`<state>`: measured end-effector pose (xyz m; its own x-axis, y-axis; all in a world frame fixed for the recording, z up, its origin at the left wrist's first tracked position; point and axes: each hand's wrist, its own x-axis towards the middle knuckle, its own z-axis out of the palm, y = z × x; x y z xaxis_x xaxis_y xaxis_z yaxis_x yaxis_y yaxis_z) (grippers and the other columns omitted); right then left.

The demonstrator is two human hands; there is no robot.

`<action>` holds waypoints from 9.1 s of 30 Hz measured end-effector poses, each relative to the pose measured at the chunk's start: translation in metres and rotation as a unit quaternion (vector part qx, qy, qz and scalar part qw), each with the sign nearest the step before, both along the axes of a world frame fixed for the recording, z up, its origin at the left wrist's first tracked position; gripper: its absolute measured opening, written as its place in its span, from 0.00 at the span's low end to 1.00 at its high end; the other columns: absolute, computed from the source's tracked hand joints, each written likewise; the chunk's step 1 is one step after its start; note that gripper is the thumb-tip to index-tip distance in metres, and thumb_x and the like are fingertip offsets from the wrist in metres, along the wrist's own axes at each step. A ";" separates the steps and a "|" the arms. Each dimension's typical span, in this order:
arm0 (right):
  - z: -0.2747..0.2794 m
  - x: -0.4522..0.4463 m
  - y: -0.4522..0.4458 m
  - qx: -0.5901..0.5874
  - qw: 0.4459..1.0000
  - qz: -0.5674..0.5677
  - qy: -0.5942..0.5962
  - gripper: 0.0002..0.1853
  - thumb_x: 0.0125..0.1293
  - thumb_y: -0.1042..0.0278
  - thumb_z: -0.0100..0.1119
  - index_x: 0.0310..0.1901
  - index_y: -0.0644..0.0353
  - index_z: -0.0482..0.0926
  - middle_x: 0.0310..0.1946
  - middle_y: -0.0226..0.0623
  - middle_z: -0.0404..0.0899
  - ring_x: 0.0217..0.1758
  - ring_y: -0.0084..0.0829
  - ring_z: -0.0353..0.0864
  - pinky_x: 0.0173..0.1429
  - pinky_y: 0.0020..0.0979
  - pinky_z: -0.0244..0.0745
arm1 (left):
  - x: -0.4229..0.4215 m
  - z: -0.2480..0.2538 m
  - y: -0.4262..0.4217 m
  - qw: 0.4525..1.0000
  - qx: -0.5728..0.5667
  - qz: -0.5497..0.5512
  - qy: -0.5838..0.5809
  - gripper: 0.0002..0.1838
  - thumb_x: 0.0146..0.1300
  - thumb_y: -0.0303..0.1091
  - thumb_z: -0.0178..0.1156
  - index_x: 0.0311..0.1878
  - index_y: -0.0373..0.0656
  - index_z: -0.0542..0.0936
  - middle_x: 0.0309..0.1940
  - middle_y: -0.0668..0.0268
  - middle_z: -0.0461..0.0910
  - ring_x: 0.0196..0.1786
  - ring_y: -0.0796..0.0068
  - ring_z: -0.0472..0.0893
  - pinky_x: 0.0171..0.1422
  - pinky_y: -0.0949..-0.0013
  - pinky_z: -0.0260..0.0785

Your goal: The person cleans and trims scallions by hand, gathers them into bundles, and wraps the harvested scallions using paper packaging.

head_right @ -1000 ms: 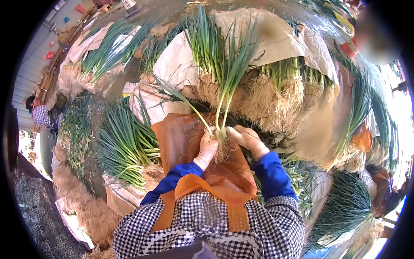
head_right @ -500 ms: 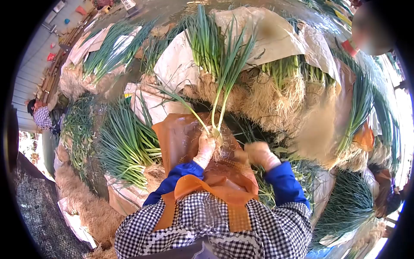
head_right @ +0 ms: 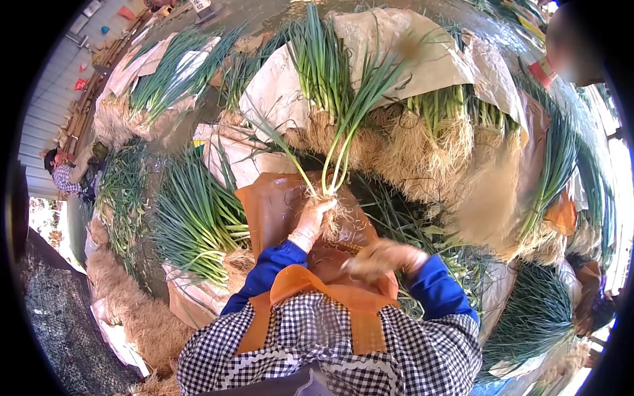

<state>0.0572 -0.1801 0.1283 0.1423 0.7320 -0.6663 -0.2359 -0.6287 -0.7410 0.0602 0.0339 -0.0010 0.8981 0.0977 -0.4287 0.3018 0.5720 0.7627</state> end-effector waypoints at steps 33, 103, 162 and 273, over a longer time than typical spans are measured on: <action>-0.090 0.071 0.079 0.143 0.785 -0.600 -0.060 0.10 0.70 0.63 0.48 0.33 0.59 0.74 0.24 0.28 0.74 0.25 0.22 0.73 0.33 0.23 0.71 | -0.010 0.027 0.006 0.974 -0.220 0.050 -0.021 0.12 0.64 0.34 0.54 0.46 0.38 0.76 0.45 0.58 0.78 0.46 0.60 0.79 0.53 0.59 0.74; -0.034 0.051 0.042 -0.129 0.852 -0.237 -0.449 0.20 0.57 0.47 0.60 0.37 0.58 0.79 0.29 0.41 0.81 0.32 0.32 0.80 0.39 0.29 0.73 | -0.026 0.014 -0.026 0.998 0.033 0.022 -0.049 0.13 0.50 0.19 0.60 0.41 0.39 0.77 0.33 0.69 0.77 0.35 0.78 0.76 0.43 0.74 0.71; -0.111 0.113 0.092 0.175 0.802 -0.558 -0.117 0.22 0.62 0.51 0.59 0.44 0.65 0.75 0.32 0.34 0.76 0.34 0.22 0.73 0.39 0.24 0.69 | -0.013 0.021 -0.024 0.968 -0.232 -0.065 0.065 0.09 0.58 0.24 0.57 0.43 0.35 0.77 0.36 0.59 0.81 0.36 0.70 0.81 0.37 0.72 0.75; -0.059 0.059 0.058 0.270 0.856 0.116 -0.425 0.18 0.69 0.55 0.42 0.32 0.56 0.79 0.25 0.43 0.77 0.28 0.39 0.78 0.34 0.36 0.74 | -0.012 0.064 0.054 0.921 -0.382 -0.072 -0.001 0.18 0.56 0.28 0.54 0.51 0.34 0.70 0.34 0.58 0.77 0.32 0.71 0.79 0.32 0.71 0.76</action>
